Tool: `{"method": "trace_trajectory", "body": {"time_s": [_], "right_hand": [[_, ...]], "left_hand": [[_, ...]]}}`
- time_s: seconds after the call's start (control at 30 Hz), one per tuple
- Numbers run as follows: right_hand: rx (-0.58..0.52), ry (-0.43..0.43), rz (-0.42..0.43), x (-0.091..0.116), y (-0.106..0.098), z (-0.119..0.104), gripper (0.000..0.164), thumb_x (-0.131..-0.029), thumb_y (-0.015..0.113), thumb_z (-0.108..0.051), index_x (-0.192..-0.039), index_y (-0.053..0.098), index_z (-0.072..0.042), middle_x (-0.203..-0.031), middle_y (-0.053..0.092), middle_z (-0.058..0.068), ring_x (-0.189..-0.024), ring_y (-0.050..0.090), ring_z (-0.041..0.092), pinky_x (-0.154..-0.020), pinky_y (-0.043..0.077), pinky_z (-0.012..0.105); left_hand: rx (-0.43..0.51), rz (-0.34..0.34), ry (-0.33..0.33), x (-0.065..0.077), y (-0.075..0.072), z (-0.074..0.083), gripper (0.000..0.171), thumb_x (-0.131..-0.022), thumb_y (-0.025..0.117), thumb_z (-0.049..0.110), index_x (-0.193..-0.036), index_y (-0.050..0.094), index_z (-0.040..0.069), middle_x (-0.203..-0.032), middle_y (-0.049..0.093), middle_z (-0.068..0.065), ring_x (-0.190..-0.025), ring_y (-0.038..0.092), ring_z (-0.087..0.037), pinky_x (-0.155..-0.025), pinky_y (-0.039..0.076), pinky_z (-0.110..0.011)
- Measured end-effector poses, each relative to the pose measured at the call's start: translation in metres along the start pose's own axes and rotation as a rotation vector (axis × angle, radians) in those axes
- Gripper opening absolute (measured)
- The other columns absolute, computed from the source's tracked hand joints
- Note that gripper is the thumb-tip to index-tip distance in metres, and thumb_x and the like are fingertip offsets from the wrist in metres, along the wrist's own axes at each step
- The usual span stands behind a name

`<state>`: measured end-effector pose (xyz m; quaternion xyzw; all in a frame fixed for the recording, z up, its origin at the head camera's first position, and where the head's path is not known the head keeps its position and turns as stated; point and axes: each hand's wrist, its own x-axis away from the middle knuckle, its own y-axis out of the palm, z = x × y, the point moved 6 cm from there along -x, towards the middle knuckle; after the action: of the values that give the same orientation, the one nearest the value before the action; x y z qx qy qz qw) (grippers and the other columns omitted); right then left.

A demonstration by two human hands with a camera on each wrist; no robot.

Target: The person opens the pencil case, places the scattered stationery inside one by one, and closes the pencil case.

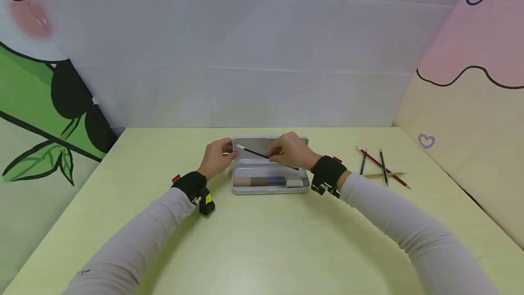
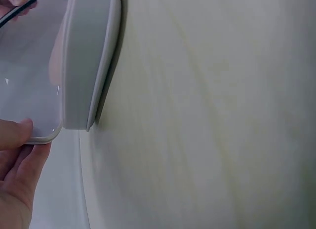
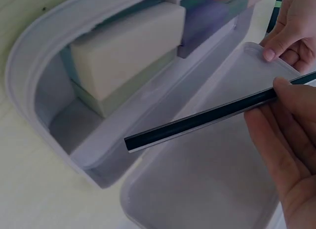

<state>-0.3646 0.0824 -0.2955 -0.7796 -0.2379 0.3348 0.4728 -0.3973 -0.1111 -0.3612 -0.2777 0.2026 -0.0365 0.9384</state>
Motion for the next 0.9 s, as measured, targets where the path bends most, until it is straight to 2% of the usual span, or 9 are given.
{"method": "trace_trajectory", "body": {"time_s": [0.17, 0.47, 0.67, 0.9], "right_hand": [[0.011, 0.02, 0.007, 0.006, 0.012, 0.011, 0.009, -0.08, 0.075, -0.005, -0.089, 0.077, -0.005, -0.085, 0.076, 0.009, -0.076, 0.072, 0.018, -0.069, 0.059, 0.025], [0.012, 0.044, -0.037, 0.013, 0.025, 0.019, 0.008, -0.081, 0.075, -0.007, -0.089, 0.077, -0.006, -0.084, 0.076, 0.006, -0.075, 0.072, 0.013, -0.069, 0.058, 0.021], [0.003, 0.037, -0.059, 0.015, 0.029, 0.017, 0.006, -0.08, 0.075, -0.004, -0.085, 0.077, -0.005, -0.081, 0.076, 0.006, -0.072, 0.07, 0.011, -0.066, 0.057, 0.019], [0.079, 0.005, -0.128, 0.014, 0.037, 0.009, 0.008, -0.081, 0.072, -0.001, -0.086, 0.077, -0.006, -0.081, 0.074, 0.004, -0.07, 0.064, 0.007, -0.065, 0.054, 0.017]], "left_hand": [[-0.007, 0.012, 0.005, 0.002, 0.001, -0.001, 0.025, -0.085, 0.067, -0.004, -0.11, 0.064, -0.004, -0.102, 0.071, -0.024, -0.097, 0.07, -0.035, -0.088, 0.058, -0.041], [0.0, 0.009, -0.009, 0.006, 0.0, -0.001, 0.026, -0.085, 0.067, -0.003, -0.111, 0.064, -0.003, -0.102, 0.072, -0.024, -0.098, 0.071, -0.035, -0.087, 0.058, -0.042], [-0.005, 0.017, -0.02, 0.006, -0.002, 0.002, 0.027, -0.084, 0.067, -0.004, -0.111, 0.064, -0.004, -0.103, 0.071, -0.024, -0.098, 0.07, -0.035, -0.087, 0.058, -0.042], [0.012, 0.023, -0.004, 0.006, -0.002, 0.006, 0.028, -0.084, 0.067, -0.005, -0.111, 0.064, -0.005, -0.104, 0.071, -0.025, -0.098, 0.07, -0.035, -0.088, 0.058, -0.04]]}}
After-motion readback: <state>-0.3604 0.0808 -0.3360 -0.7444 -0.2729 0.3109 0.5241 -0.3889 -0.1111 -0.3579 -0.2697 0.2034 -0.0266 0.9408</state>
